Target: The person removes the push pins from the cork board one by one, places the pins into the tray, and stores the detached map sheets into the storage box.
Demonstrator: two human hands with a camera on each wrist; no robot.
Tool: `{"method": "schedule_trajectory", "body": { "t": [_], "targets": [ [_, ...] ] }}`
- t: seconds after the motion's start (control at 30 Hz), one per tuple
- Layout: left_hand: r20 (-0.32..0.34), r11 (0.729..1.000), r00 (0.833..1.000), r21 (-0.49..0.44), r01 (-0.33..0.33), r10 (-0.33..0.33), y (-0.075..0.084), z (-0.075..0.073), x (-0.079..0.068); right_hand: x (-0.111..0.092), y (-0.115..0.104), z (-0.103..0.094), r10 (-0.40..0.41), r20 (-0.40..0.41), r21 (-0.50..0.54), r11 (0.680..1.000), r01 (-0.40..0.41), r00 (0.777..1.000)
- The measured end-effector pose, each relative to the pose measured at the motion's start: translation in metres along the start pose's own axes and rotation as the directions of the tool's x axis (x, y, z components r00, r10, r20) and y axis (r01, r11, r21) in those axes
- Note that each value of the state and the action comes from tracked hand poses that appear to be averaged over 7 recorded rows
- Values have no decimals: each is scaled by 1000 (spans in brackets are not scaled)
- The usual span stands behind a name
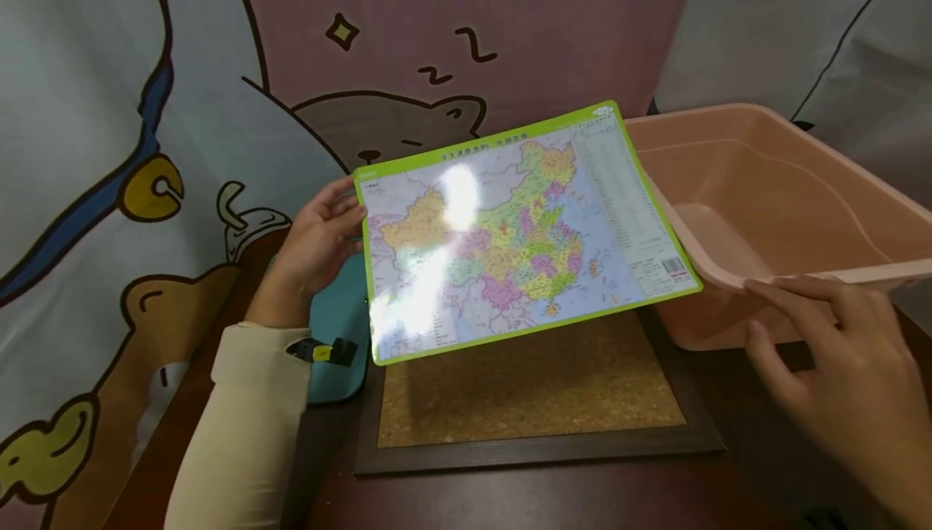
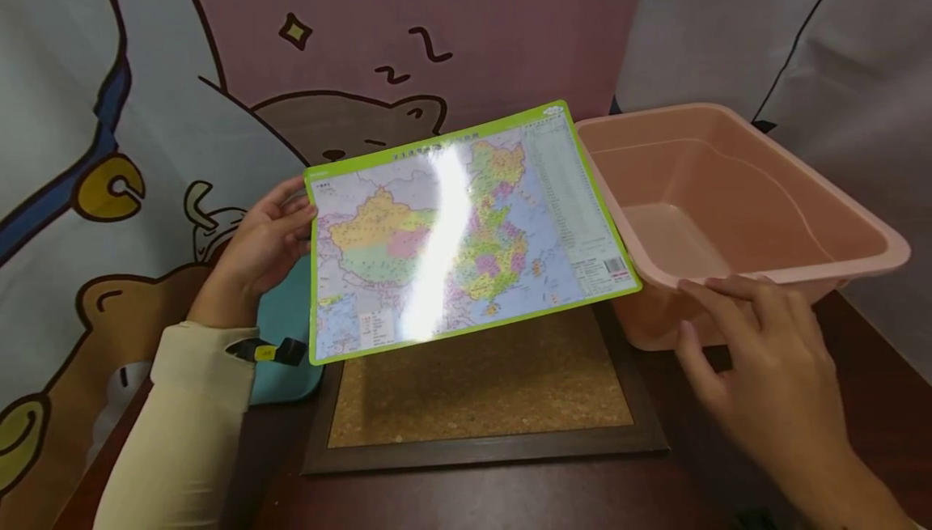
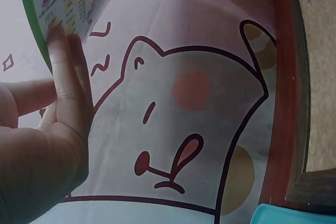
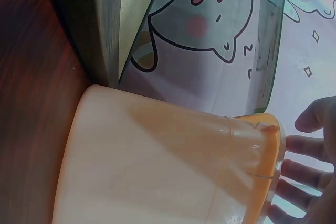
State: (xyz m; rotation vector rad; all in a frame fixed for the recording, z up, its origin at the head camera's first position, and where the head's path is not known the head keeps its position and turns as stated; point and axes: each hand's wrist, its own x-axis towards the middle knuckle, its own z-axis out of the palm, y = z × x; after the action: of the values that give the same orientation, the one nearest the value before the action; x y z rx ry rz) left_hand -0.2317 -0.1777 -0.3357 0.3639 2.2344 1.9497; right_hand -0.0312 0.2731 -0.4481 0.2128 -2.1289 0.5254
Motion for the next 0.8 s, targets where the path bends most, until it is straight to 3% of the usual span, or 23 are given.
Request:
{"method": "schedule_trajectory", "body": {
  "t": [0.37, 0.8],
  "targets": [
    [1, 999, 1000, -55, -4, 4, -2, 3, 6, -22, -1, 6, 58, -29, -14, 998, -58, 998],
    [32, 995, 998, -78, -55, 58, -7, 2, 7, -43, -1, 12, 62, -82, -11, 998, -63, 995]
  ]
}}
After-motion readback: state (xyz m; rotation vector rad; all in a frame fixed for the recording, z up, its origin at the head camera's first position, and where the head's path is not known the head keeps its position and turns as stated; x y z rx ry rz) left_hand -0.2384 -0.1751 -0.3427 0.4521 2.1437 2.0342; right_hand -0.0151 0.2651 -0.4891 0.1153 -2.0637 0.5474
